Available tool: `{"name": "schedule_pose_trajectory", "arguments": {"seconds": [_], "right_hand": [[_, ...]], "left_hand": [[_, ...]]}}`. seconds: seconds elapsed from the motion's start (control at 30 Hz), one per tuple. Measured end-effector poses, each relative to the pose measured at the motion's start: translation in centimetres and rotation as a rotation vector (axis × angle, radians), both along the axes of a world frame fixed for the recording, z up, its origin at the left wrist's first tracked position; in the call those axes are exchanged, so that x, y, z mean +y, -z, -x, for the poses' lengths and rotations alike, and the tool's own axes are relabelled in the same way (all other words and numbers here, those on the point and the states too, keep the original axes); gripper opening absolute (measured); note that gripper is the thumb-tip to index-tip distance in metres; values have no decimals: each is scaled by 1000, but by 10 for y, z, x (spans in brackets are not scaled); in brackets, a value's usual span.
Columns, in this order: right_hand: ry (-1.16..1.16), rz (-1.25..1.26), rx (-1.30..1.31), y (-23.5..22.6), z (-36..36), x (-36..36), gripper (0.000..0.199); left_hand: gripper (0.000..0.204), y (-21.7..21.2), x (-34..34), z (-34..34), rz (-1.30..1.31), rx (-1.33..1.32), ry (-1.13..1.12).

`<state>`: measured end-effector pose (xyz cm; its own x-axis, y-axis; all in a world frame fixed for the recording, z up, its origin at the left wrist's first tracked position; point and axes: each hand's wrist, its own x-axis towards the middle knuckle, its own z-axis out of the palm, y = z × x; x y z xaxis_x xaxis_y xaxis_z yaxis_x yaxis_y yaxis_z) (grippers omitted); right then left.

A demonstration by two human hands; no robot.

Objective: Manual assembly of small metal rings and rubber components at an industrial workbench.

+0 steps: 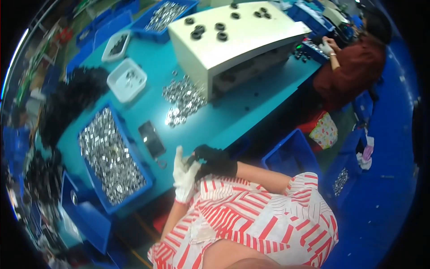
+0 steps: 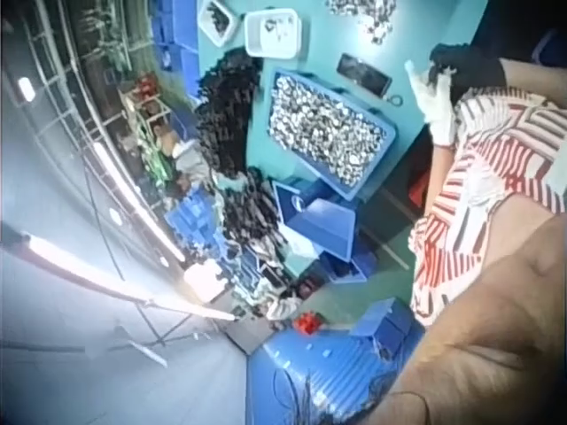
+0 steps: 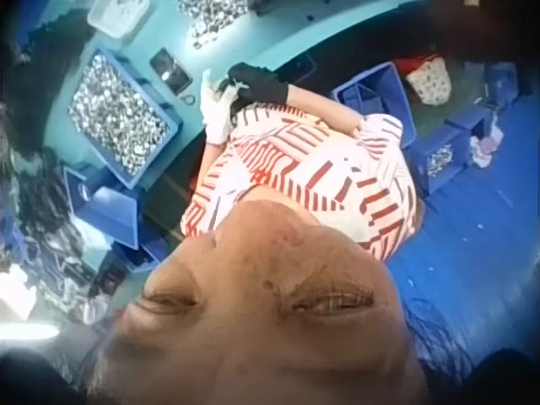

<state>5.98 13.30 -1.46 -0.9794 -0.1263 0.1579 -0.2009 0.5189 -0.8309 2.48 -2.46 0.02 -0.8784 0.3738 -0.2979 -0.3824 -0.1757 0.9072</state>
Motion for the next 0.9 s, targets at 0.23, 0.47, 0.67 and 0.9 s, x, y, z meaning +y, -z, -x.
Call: {"name": "schedule_pose_trajectory", "arguments": {"seconds": [0.23, 0.47, 0.67, 0.9], "right_hand": [[99, -173, -60, 6, -7, 0, 29], [-15, -226, -204, -2, -3, 5, 29], [-33, -206, -339, 12, -4, 9, 34], [1, -230, -95, 10, 0, 2, 25]], "left_hand": [[42, 28, -2, 0, 377, 432, 170], [28, 28, 2, -5, 375, 369, 119], [28, 14, 5, 0, 262, -8, 197], [30, 17, 1, 6, 368, -15, 249]]}}
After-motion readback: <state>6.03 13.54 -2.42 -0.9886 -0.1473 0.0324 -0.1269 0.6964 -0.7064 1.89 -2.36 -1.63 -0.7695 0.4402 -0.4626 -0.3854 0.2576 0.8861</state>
